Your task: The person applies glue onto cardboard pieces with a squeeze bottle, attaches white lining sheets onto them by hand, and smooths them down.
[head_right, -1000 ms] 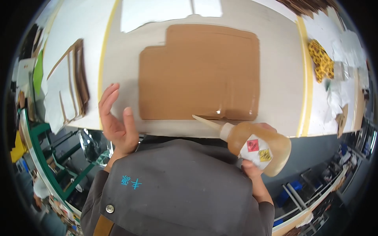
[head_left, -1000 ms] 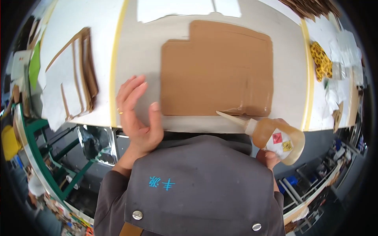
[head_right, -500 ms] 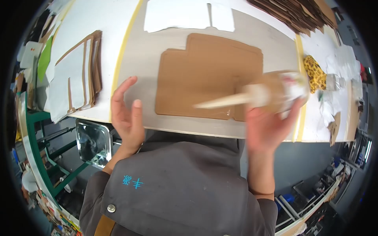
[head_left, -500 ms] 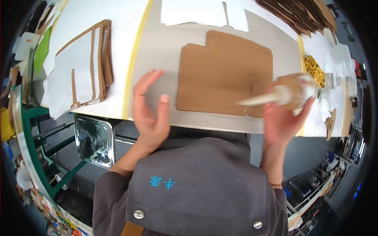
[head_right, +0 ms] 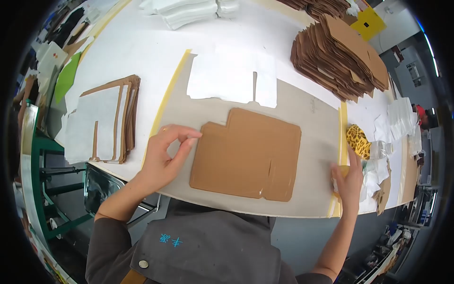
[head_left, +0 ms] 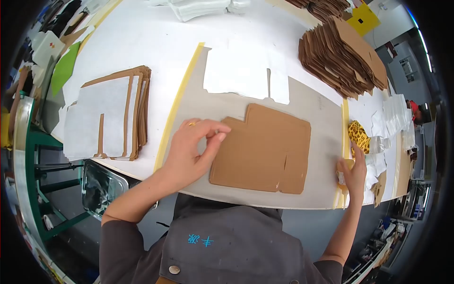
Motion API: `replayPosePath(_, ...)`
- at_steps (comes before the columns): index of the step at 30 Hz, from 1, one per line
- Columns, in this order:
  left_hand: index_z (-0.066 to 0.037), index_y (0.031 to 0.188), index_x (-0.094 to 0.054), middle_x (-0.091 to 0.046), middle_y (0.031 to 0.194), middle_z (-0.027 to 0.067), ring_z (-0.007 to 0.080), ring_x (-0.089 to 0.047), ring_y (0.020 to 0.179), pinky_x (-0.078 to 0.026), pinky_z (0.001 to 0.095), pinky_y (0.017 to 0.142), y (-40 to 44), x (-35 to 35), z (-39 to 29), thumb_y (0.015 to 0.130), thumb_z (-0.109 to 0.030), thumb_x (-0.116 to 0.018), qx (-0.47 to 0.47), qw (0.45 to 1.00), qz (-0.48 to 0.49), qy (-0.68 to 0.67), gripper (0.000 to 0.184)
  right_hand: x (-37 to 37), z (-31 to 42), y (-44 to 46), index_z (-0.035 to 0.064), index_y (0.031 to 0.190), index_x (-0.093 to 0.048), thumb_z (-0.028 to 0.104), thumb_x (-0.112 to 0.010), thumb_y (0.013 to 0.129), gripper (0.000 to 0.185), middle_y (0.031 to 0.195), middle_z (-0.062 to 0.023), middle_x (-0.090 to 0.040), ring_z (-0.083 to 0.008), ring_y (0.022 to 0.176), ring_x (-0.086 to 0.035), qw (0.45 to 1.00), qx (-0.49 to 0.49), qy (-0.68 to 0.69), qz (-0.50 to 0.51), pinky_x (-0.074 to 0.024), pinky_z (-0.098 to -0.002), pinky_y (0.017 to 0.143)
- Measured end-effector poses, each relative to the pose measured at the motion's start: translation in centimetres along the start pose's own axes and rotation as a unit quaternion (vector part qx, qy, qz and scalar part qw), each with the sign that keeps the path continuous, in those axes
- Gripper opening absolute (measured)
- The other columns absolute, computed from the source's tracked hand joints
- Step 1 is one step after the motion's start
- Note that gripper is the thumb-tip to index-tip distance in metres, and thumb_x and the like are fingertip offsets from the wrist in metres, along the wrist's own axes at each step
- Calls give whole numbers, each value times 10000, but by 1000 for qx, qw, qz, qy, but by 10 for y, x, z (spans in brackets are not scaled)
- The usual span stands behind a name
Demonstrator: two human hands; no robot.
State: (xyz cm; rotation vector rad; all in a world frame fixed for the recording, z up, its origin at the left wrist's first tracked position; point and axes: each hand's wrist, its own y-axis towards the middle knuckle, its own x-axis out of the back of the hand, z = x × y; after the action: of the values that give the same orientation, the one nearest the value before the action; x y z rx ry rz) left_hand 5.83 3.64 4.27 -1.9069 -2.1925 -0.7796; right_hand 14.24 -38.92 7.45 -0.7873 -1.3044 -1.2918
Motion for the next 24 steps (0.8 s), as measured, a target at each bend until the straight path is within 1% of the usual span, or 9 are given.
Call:
replayPosePath(1,-63,993,-653,-614,774,54,218,-564,748,-437,348,801,9,-1,0,876,-32,-605,1,1000,-3,4,130,-2,34,21,26,1205,-607,102,-722,818,411,1109,-143,-665,-275,1020,-644,996,76,13,-52,-502,-349,862)
replayPosePath(3,-52,1022,-664,-626,798,77,208,-561,757,-446,311,752,26,-2,0,875,-24,-606,-42,995,17,87,161,-17,88,59,40,1117,-661,55,-703,826,295,1085,-110,-666,-253,1003,-645,975,142,163,46,-511,-333,845)
replayPosePath(5,-46,1030,-660,-631,809,87,218,-573,769,-453,322,753,40,-3,3,870,-24,-612,-49,993,-11,106,169,-52,141,87,55,1000,-689,96,-713,807,199,1080,-84,-654,-253,1006,-628,950,225,202,79,-519,-343,822)
replayPosePath(7,-39,1037,-656,-635,821,96,228,-585,780,-459,334,754,52,-2,9,865,-24,-617,-58,989,-43,126,178,-83,192,108,67,996,-687,120,-707,811,194,1051,-51,-647,-230,988,-622,926,331,171,55,-530,-369,795)
replayPosePath(12,-10,1055,-642,-679,932,117,224,-634,877,-484,349,809,78,4,28,880,-42,-613,-49,983,-148,93,180,-148,243,141,58,937,-672,114,-726,799,158,1014,-36,-637,-222,833,-637,900,399,163,64,-533,-335,739)
replayPosePath(14,-8,1055,-641,-682,943,116,223,-636,873,-488,344,815,90,5,33,884,-45,-610,-56,982,-161,83,178,-158,239,149,24,877,-639,119,-719,821,137,1002,-25,-633,-187,794,-628,905,356,209,103,-524,-326,720)
replayPosePath(17,-4,1047,-643,-685,948,117,226,-641,871,-496,338,819,108,-3,31,888,-50,-605,-50,986,-154,32,169,-163,230,164,45,839,-644,207,-771,792,212,789,-32,-629,-144,682,-576,875,87,409,243,-468,-301,618)
replayPosePath(22,-16,1113,-616,-675,958,119,248,-643,877,-508,341,811,126,-27,60,884,-66,-616,-16,997,-79,-4,234,-156,224,179,53,832,-646,228,-789,781,231,738,-8,-596,-104,689,-532,818,-23,473,328,-435,-282,595)
replayPosePath(24,-28,1210,-557,-651,1005,133,262,-632,903,-515,363,809,128,-34,85,879,-86,-632,-32,983,-101,149,344,-157,212,191,50,850,-651,232,-775,796,227,764,-14,-598,-111,703,-534,796,-87,517,301,-438,-286,602)
